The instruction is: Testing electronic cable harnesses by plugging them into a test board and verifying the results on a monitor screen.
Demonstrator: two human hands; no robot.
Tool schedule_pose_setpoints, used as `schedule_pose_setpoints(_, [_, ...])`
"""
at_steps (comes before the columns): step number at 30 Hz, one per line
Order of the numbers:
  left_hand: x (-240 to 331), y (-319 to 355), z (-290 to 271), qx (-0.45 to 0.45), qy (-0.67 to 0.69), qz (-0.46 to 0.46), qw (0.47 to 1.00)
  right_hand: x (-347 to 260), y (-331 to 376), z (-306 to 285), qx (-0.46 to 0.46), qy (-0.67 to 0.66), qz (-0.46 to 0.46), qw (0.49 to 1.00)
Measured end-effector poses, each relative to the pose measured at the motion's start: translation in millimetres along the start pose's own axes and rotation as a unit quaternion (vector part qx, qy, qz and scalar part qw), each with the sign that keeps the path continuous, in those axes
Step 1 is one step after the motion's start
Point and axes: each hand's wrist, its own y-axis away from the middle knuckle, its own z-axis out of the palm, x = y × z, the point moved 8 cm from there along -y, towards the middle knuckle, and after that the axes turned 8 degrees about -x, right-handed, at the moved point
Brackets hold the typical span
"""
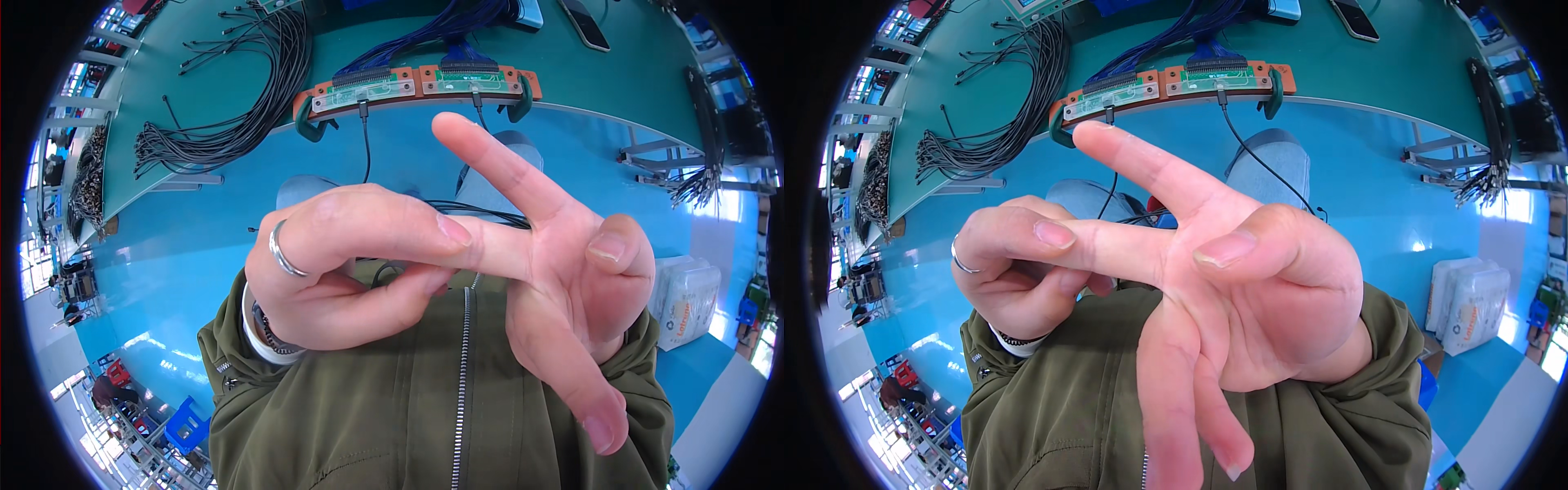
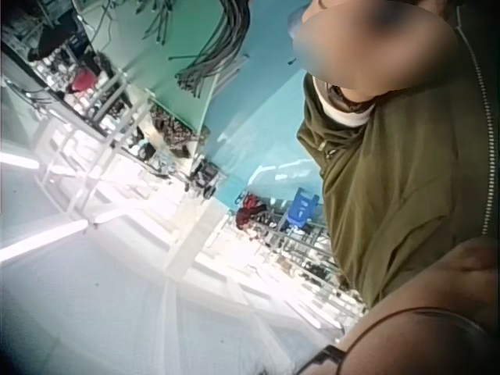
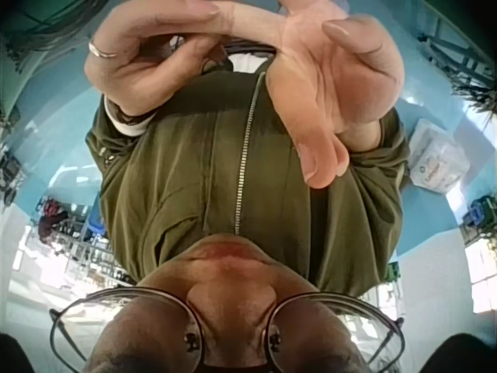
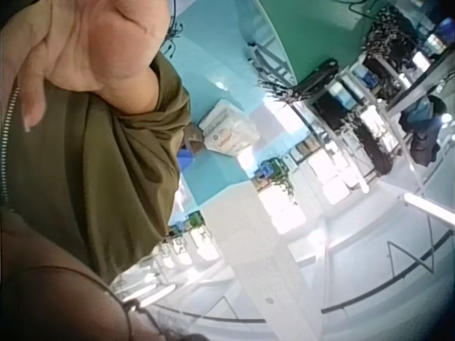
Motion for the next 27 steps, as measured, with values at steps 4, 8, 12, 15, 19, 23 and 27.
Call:
schedule_pose_setpoints(4, [0, -1, 1, 0.004, 0.01, 0.0, 1.0, 0, 0, 0, 0.004, -0.005, -0.002, 1.0])
schedule_pose_setpoints(8, [-1, -3, 2, 0.002, 0.011, -0.004, 1.0, -2, 1, 1, 0.009, -0.004, -0.006, 1.0])
schedule_pose_setpoints(12, [0, -7, 1, 0.014, 0.0, 0.009, 1.0, -3, 2, 2, 0.013, -0.002, -0.008, 1.0])
schedule_pose_setpoints(15, [4, -12, -6, 0.055, -0.024, 0.061, 0.996, -3, 0, 3, 0.013, 0.0, -0.008, 1.0])
schedule_pose_setpoints(19, [-3, -43, -13, -0.053, 0.004, 0.158, 0.986, 1, -32, -10, 0.034, 0.004, 0.007, 0.999])
schedule_pose_setpoints(23, [-1, -44, -10, -0.097, 0.037, 0.184, 0.977, 28, -46, -20, 0.039, -0.004, 0.005, 0.999])
schedule_pose_setpoints(27, [-9, -42, -8, -0.11, 0.075, 0.162, 0.978, 26, -45, -27, 0.034, -0.026, -0.023, 0.999])
